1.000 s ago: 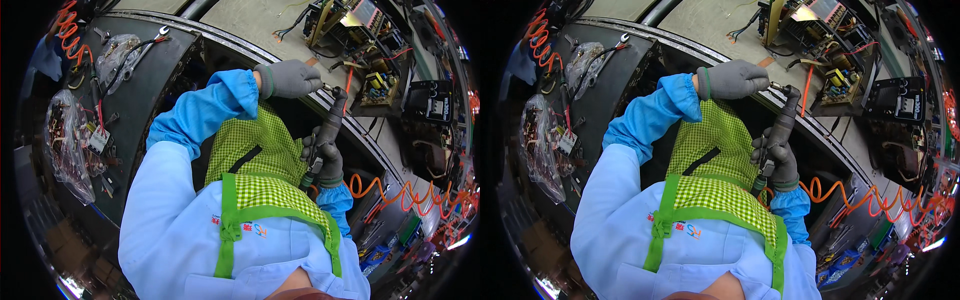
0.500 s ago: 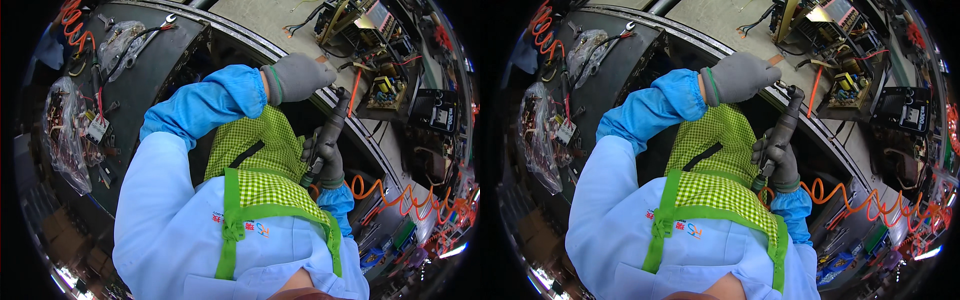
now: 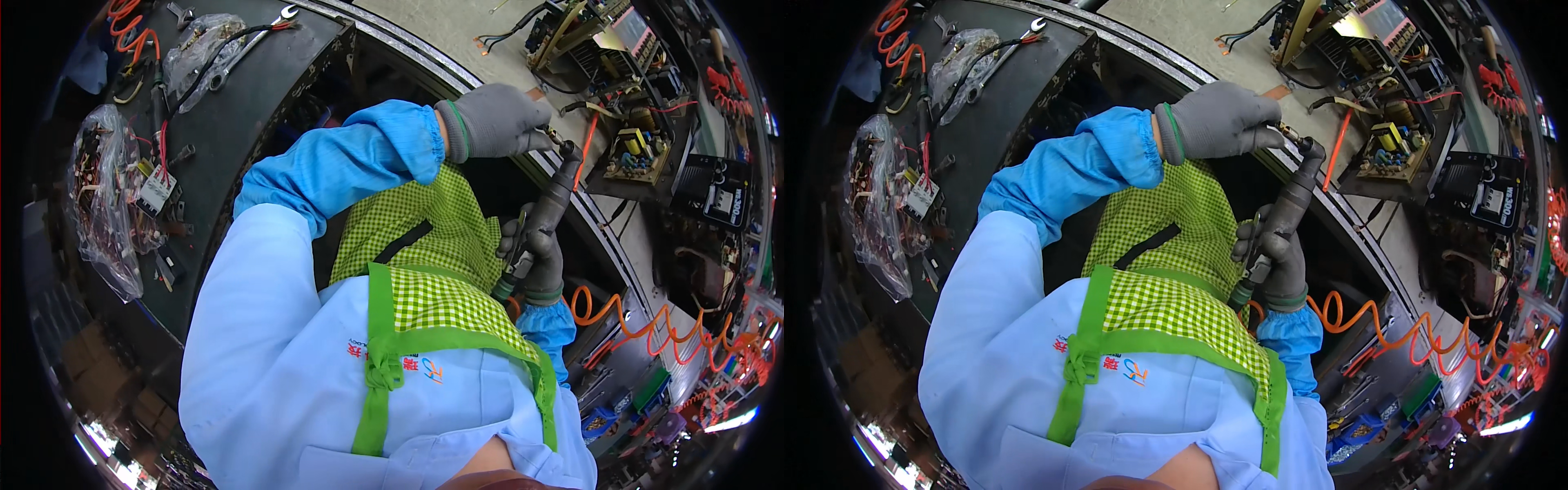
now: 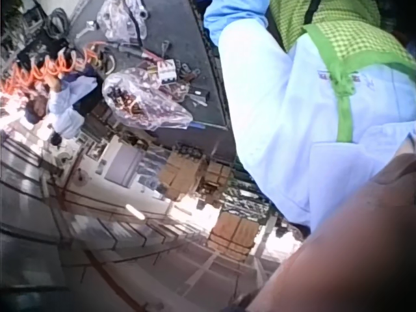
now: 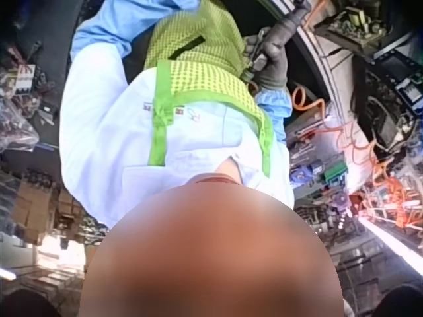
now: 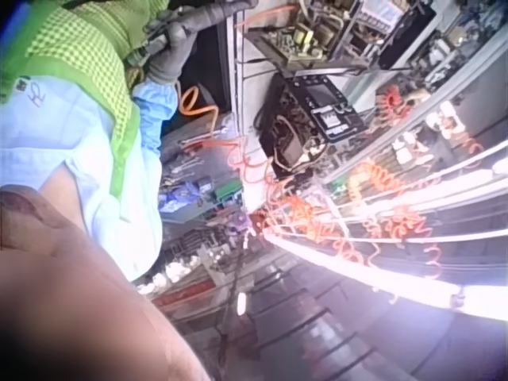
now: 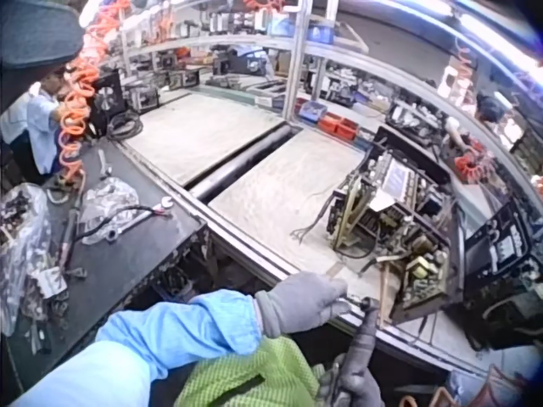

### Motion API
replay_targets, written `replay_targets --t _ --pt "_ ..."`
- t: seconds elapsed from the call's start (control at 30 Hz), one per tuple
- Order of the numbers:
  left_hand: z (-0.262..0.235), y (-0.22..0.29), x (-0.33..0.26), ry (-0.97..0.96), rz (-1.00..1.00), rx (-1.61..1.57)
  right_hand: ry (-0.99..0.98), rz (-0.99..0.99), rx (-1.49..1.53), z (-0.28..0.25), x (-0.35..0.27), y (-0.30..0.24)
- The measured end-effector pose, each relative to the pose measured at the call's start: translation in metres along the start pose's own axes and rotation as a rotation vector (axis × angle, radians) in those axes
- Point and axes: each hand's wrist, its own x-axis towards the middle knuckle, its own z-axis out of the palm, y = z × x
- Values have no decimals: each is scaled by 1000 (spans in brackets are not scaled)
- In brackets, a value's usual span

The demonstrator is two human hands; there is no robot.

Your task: The person repairs an open electronic device on a workbench. They use pliers to strip and connect wires, then use a pneumatic screwdriver to tighten screws on the device's casing. The person also moves the device and handles a power cord during the process.

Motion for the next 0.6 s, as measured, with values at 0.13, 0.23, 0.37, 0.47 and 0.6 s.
replay_targets --t 0.13,0.23,0.37,0.47,0.6 --pt "5 -3 -2 29 -33 -83 -37 -5 26 -4 1 3" --pt "5 -1 -3 12 -92 -162 -38 -6 23 -6 2 5" --pt "12 1 -6 12 -151 -282 -20 -5 24 -5 0 5" --pt "20 -5 -6 116 -78 -289 -16 -4 34 -4 -1 5" --pt "22 -7 -6 150 -51 -303 -9 -4 20 -4 0 5"
